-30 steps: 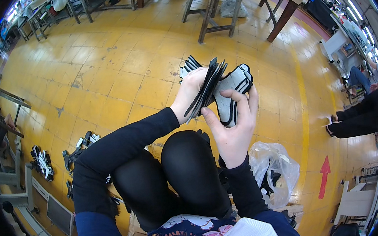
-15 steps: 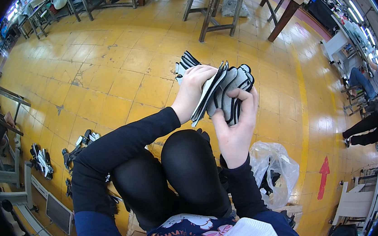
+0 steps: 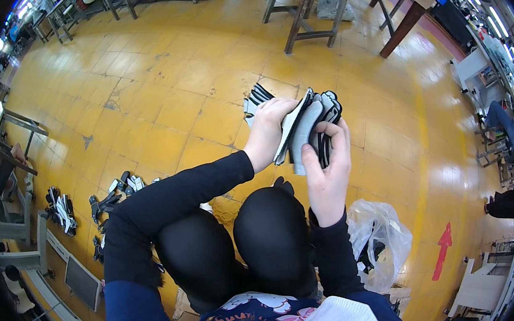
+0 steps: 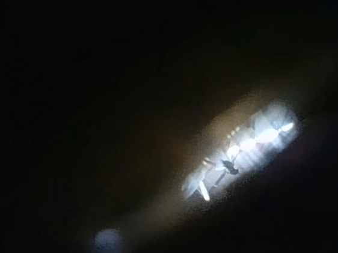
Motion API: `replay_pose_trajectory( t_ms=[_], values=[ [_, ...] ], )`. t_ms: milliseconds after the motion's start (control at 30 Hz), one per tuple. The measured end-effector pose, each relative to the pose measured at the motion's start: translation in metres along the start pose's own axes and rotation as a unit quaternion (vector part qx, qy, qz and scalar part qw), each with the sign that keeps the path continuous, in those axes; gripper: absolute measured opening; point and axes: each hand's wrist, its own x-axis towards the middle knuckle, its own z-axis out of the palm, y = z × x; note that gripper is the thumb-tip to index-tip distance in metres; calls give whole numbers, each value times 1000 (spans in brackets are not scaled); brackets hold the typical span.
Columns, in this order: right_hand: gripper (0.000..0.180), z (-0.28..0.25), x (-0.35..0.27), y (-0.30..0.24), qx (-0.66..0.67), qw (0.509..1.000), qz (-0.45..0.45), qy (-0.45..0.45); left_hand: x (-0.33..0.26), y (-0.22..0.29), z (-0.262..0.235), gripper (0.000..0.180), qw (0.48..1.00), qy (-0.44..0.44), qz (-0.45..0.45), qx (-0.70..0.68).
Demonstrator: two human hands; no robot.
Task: The person sits on the floor and separates a stack of black Y-shaped parts, placing them one by one onto the floor in a row. The person handles the parts by hand and arranges them in a line.
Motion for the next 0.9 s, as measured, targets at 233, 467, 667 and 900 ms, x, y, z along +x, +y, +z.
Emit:
replay_pose_trajectory(
  t_ms=[233,467,667,900],
  values=[
    [32,18,16,34,62,993,89,-45,-22,-50,11,26,965,-40,-176,-189],
    [49,40,30,68,243,935,206,-158,-82,-102,-19,49,864,-102,-336,-360],
    [16,84,24,135,25,935,75,-346,-120,-124,-35,53,554,93,-475,-677],
    [20,138,-3,190,-49,872,-167,-457,-169,-165,-38,41,486,251,-507,-666]
  ],
)
